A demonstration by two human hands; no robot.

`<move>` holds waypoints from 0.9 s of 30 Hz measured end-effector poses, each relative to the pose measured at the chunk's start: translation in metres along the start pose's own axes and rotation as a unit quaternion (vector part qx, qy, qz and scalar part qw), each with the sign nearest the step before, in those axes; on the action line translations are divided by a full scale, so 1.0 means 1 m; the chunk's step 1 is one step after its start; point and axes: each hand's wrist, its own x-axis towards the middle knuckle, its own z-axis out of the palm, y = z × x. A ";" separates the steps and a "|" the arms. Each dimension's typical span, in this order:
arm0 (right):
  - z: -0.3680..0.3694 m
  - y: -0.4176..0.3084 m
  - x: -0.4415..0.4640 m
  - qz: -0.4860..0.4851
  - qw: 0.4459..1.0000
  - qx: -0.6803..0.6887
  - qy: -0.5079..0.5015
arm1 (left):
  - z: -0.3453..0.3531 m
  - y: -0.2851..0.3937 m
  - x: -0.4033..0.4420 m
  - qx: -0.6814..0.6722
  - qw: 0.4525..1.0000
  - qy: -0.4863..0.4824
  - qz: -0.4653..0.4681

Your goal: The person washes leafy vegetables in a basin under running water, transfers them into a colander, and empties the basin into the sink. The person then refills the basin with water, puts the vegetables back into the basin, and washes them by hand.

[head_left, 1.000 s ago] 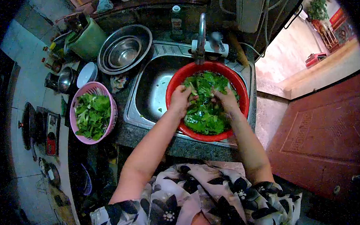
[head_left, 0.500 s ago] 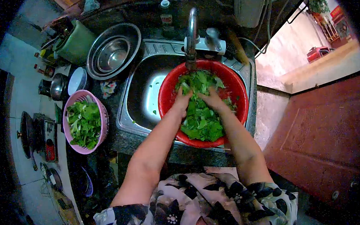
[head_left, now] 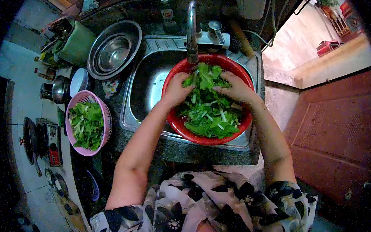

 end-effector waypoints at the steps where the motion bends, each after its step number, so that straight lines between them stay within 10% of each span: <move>1: 0.003 0.005 -0.001 0.003 0.999 -0.032 -0.003 | 0.003 -0.002 -0.005 0.090 0.995 0.016 0.030; 5: 0.034 0.027 -0.001 0.003 0.980 -0.192 -0.051 | 0.032 0.002 -0.026 0.334 0.938 -0.069 0.056; 14: 0.085 0.053 0.013 0.133 0.893 -0.350 -0.248 | 0.075 -0.025 -0.010 0.405 0.890 -0.207 -0.038; 17: 0.044 0.018 0.011 0.096 0.917 -0.311 -0.233 | 0.043 0.008 -0.003 0.322 0.899 -0.291 -0.055; 24: 0.011 0.062 -0.010 0.100 0.994 0.030 -0.024 | 0.037 -0.040 -0.004 0.036 0.998 0.009 -0.056; 27: 0.058 0.082 0.009 0.198 0.941 0.271 0.038 | 0.032 0.016 0.006 -0.454 0.819 0.040 -0.348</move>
